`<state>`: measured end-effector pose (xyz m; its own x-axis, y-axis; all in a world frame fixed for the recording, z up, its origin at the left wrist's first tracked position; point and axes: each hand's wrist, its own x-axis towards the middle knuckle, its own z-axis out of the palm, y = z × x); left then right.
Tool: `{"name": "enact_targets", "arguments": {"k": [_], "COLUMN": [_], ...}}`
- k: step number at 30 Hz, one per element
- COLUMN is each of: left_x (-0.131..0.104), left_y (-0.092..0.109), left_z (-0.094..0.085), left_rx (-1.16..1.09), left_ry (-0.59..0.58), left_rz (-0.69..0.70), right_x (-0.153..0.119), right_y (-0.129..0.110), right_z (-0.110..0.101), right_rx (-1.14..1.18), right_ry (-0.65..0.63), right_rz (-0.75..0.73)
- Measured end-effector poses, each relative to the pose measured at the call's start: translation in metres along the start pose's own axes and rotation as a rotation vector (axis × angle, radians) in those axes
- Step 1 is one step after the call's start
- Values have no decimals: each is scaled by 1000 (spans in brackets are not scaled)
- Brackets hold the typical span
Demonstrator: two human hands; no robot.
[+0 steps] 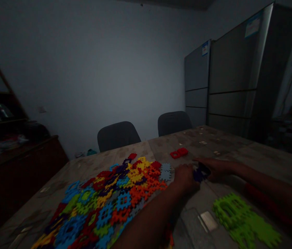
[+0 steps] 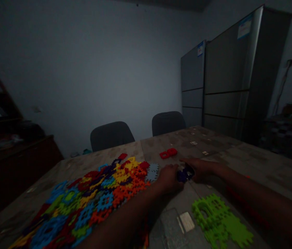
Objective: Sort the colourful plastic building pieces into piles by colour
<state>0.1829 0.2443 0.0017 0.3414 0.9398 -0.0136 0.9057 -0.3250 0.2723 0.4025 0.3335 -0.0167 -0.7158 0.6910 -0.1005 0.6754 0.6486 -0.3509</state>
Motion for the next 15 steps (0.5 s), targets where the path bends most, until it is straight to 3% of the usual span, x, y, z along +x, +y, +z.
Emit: {"name": "enact_targets", "arguments": {"k": [15], "left_x": [10], "left_y": [-2], "left_z": [5], "left_rx": [-26], "left_ry": [51], "left_rz": [-73], "right_x": [30], "right_y": [3], "right_z": [-5], "right_rx": [-71], "right_ry": [-45], "right_rz": [-8]}}
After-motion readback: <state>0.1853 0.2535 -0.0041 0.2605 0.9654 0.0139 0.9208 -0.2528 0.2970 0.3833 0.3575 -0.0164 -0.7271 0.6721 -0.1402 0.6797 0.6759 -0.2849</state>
